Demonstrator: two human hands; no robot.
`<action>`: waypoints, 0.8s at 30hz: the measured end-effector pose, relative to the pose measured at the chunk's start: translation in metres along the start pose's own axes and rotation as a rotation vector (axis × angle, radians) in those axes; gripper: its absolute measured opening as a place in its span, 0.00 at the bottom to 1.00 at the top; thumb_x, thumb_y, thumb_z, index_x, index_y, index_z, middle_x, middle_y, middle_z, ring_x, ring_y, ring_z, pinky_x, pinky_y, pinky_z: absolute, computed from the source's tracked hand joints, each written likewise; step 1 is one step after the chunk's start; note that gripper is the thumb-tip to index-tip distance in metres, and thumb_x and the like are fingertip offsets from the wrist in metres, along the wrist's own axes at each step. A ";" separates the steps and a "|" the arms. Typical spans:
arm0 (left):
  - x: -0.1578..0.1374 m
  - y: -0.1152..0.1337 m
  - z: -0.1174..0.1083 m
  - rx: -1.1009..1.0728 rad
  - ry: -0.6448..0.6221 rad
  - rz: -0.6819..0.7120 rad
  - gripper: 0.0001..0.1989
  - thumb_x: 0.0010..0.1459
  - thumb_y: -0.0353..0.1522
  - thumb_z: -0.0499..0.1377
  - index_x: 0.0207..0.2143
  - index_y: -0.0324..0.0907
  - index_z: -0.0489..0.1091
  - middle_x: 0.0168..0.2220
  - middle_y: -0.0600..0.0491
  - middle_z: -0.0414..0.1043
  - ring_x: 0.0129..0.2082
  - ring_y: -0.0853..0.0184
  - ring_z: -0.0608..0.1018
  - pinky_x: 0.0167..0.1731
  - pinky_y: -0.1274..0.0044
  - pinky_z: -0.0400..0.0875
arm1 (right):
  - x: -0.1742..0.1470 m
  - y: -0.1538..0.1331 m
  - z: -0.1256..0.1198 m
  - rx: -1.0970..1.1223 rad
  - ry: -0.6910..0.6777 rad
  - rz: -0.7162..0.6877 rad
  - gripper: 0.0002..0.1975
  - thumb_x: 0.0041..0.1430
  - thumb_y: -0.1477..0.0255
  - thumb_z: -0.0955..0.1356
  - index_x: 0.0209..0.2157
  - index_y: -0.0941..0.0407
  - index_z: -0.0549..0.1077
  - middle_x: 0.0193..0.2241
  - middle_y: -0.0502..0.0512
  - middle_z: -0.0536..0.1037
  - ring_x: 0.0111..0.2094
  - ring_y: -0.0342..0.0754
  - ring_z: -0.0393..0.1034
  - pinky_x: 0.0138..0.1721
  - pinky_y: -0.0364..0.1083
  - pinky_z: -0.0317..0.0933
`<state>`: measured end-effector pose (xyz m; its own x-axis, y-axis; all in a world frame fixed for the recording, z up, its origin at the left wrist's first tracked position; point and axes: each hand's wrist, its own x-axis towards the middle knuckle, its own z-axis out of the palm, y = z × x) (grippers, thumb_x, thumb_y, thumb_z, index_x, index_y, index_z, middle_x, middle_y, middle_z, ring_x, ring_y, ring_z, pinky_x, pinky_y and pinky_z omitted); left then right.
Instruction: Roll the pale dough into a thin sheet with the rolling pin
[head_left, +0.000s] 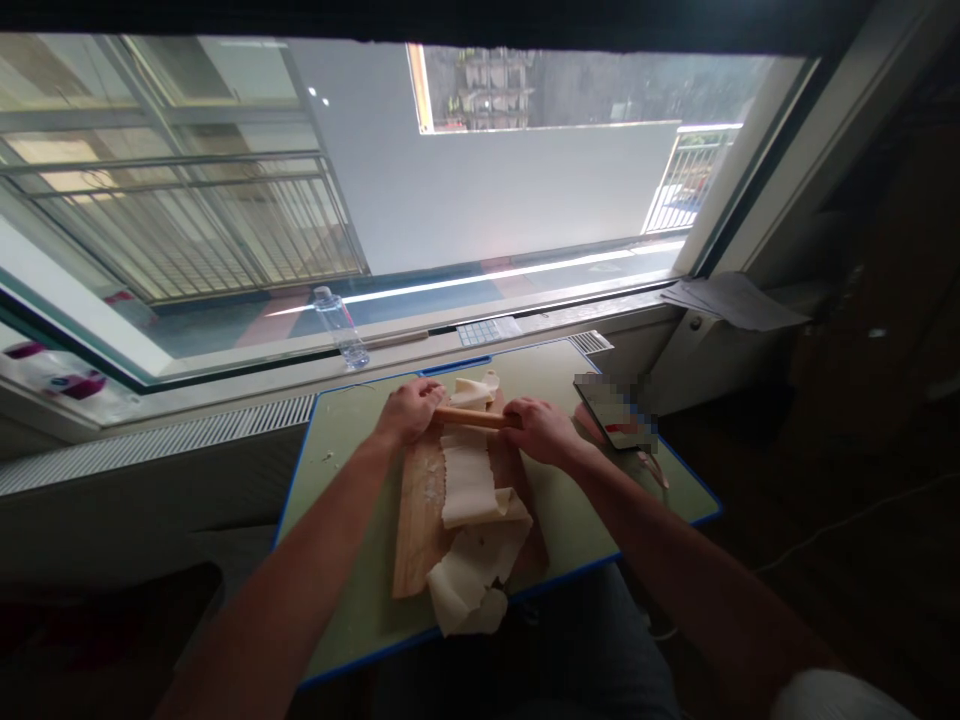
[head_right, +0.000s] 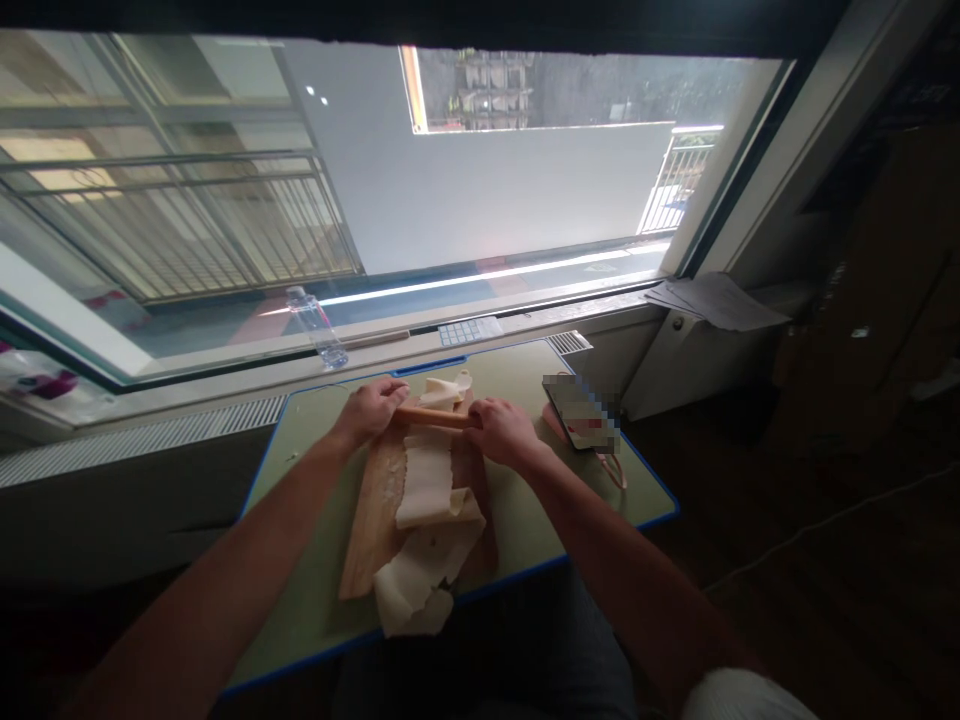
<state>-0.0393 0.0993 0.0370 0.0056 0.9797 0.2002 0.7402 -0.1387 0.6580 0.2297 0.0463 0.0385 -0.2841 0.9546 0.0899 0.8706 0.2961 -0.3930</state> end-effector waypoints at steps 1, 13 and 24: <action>-0.009 0.000 0.002 0.090 -0.020 0.029 0.15 0.65 0.43 0.59 0.42 0.45 0.82 0.46 0.46 0.84 0.49 0.56 0.81 0.54 0.70 0.72 | 0.006 0.000 0.004 0.001 -0.002 -0.018 0.09 0.65 0.68 0.73 0.46 0.51 0.81 0.47 0.56 0.83 0.49 0.54 0.76 0.45 0.47 0.62; -0.020 0.010 0.024 0.571 0.037 -0.024 0.17 0.72 0.36 0.49 0.46 0.42 0.76 0.51 0.38 0.79 0.56 0.47 0.76 0.52 0.61 0.67 | 0.051 -0.007 0.026 -0.121 0.071 0.179 0.30 0.76 0.48 0.59 0.65 0.52 0.71 0.64 0.68 0.73 0.62 0.63 0.66 0.59 0.58 0.60; -0.043 0.003 0.003 0.382 -0.148 0.046 0.17 0.69 0.45 0.55 0.42 0.46 0.79 0.50 0.44 0.82 0.53 0.53 0.79 0.53 0.67 0.69 | -0.014 -0.007 0.036 -0.149 0.158 -0.076 0.22 0.76 0.51 0.63 0.58 0.47 0.78 0.64 0.58 0.75 0.66 0.60 0.61 0.65 0.58 0.50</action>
<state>-0.0352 0.0576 0.0283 0.1202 0.9879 0.0979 0.9333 -0.1461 0.3280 0.2128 0.0294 0.0072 -0.2951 0.9190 0.2613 0.9019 0.3582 -0.2414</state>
